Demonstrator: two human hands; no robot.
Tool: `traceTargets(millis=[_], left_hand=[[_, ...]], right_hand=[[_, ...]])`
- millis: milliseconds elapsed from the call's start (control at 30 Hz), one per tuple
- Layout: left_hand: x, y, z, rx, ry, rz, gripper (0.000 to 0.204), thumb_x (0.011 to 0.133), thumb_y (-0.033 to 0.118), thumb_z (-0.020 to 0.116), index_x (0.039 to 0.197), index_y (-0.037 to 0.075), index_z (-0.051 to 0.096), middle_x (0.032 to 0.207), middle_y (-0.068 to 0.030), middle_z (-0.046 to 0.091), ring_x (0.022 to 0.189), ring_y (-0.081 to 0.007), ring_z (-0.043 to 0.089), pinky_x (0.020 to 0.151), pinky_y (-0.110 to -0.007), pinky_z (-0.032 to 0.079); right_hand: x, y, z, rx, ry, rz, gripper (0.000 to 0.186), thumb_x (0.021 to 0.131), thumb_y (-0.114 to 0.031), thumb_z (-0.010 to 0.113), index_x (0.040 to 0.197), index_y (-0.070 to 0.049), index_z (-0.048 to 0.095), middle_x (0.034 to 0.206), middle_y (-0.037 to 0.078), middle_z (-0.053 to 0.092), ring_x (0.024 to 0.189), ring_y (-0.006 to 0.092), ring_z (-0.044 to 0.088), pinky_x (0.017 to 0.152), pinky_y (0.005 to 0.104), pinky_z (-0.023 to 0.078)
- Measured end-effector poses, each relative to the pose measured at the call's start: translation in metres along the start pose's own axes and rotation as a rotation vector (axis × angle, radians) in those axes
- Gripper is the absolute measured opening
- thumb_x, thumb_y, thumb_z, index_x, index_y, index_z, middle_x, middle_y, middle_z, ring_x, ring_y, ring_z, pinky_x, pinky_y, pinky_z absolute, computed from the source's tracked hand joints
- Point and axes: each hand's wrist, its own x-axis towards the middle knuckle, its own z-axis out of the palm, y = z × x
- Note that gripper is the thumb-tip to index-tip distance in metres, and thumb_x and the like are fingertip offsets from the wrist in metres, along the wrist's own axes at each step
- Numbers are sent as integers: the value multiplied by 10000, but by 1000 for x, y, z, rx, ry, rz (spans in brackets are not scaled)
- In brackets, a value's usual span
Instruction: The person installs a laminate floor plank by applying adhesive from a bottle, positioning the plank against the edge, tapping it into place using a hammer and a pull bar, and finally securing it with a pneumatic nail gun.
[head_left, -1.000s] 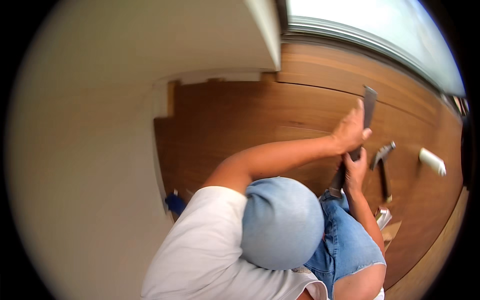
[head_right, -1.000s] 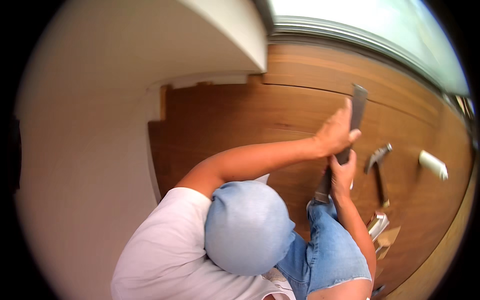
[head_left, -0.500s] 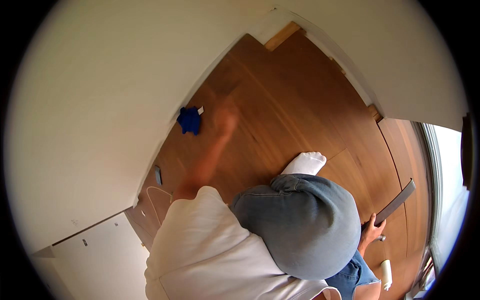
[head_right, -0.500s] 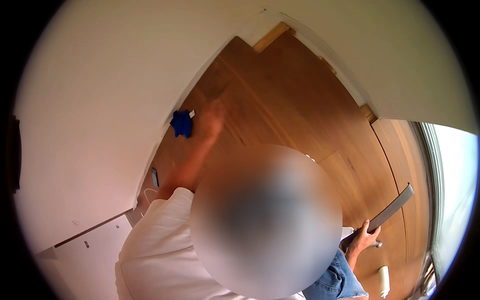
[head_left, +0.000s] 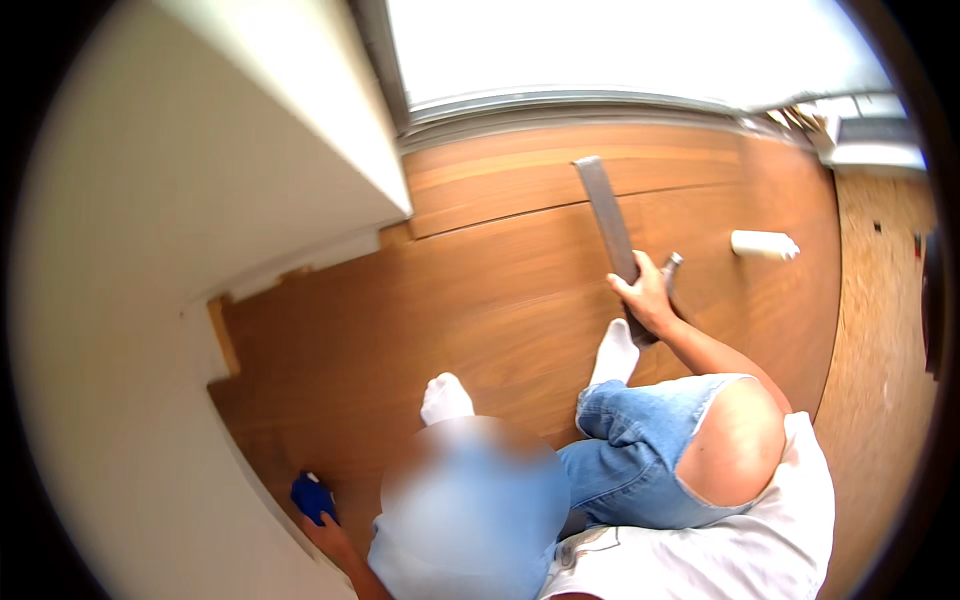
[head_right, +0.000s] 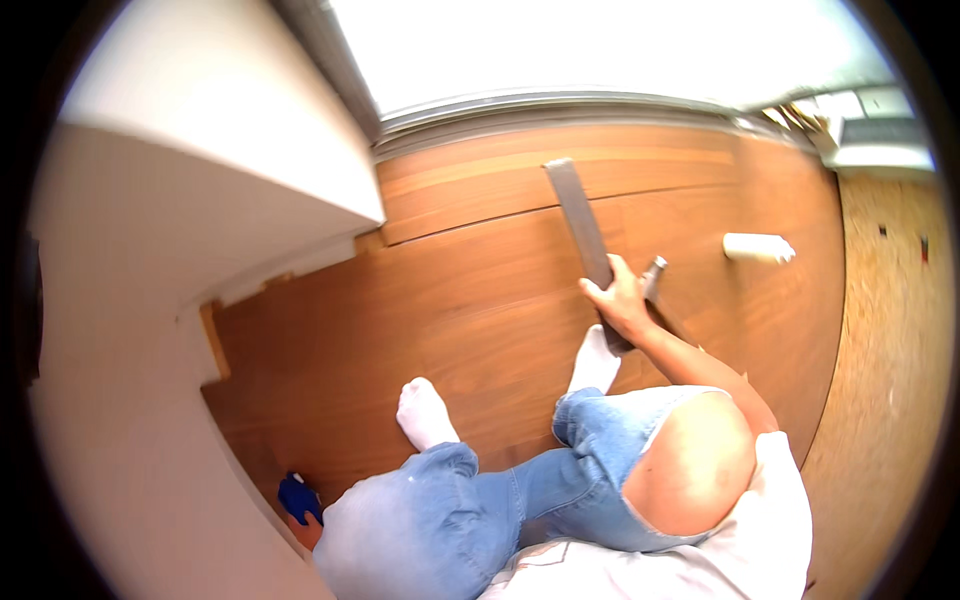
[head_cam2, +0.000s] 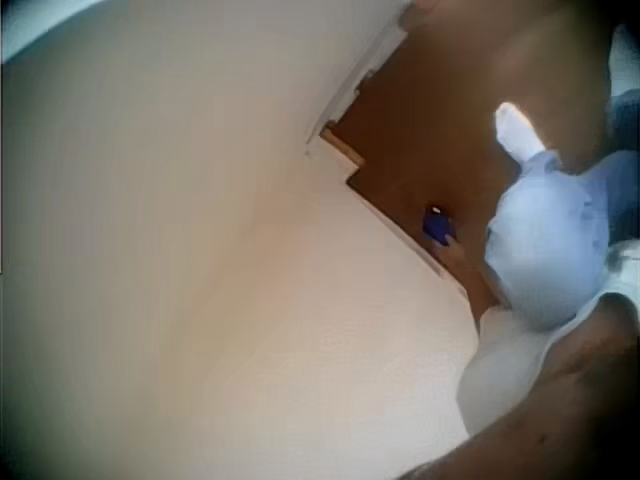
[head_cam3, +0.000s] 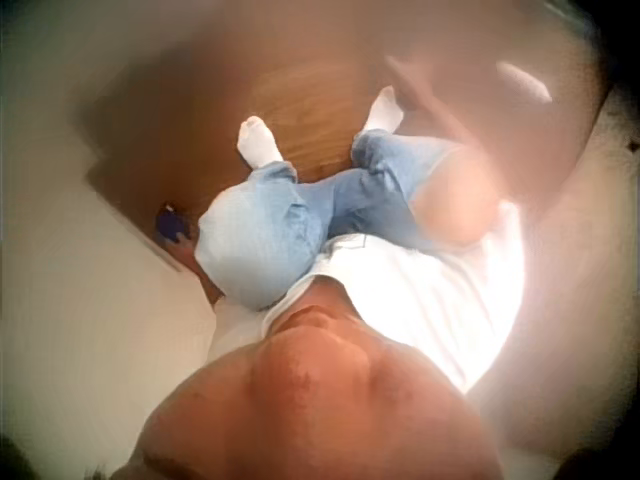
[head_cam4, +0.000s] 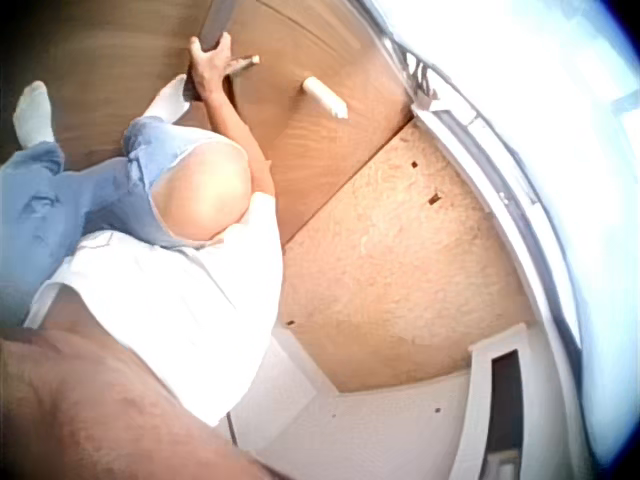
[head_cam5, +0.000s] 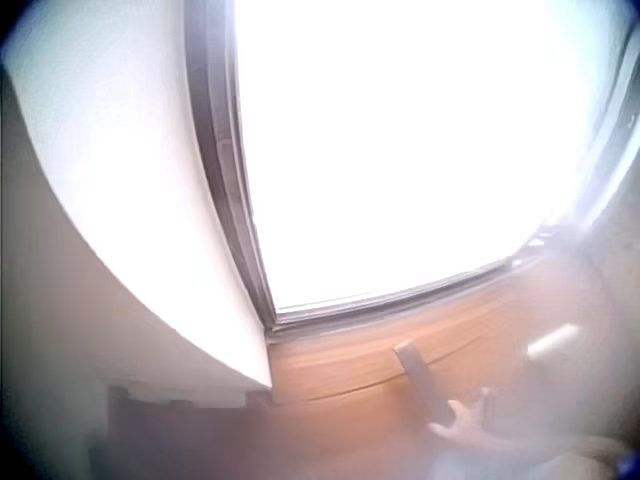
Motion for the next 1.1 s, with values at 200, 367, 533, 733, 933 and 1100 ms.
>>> traceTargets(millis=[200, 367, 533, 733, 933, 1100], left_hand=[[17, 303, -106, -371, -676, 586, 441, 894, 62, 607, 1328, -13, 577, 1173, -187, 539, 1051, -366, 580, 947, -426, 479], [36, 496, -137, -399, -1258, 1024, 417, 966, 96, 600, 1373, 14, 564, 1224, -152, 522, 1107, -311, 579, 972, -374, 479], [3, 648, -105, -215, -1644, 1227, 461, 1079, 300, 520, 1486, 84, 497, 1405, -159, 487, 1307, -328, 504, 1113, -407, 409], [-45, 694, 49, -218, -1499, 1342, 499, 947, 172, 672, 1421, 50, 576, 1343, -182, 605, 1273, -322, 561, 1104, -411, 429], [-151, 677, 95, -361, -1409, 1115, 555, 944, 290, 703, 1422, 32, 587, 1195, -157, 521, 1002, -253, 600, 952, -368, 517], [-176, 683, 137, -1053, -1593, 577, 490, 1028, 206, 584, 1492, 79, 493, 1284, -121, 547, 1014, -219, 617, 970, -366, 502]], right_hand=[[5, 19, 4, 81, 169, -66, 513, 862, -266, 797, 1225, 42, 606, 981, 106, 680, 895, 177, 640, 809, 338, 531], [31, 7, -6, 185, 130, -18, 443, 858, -259, 796, 1146, 30, 624, 912, 76, 669, 812, 137, 617, 723, 323, 519], [46, 8, -28, 261, 117, -21, 454, 853, -252, 796, 1162, 37, 632, 920, 85, 692, 832, 146, 641, 746, 320, 531], [63, 14, -34, 346, 150, -106, 465, 850, -241, 796, 1177, 45, 629, 881, 84, 703, 803, 156, 666, 730, 317, 549], [75, 13, -48, 275, 85, 28, 451, 845, -246, 786, 1158, 37, 624, 866, 89, 694, 798, 167, 666, 718, 344, 551], [102, 7, -28, 142, 120, -47, 478, 827, -286, 774, 1155, 34, 638, 915, 181, 725, 862, 274, 719, 779, 388, 564]])
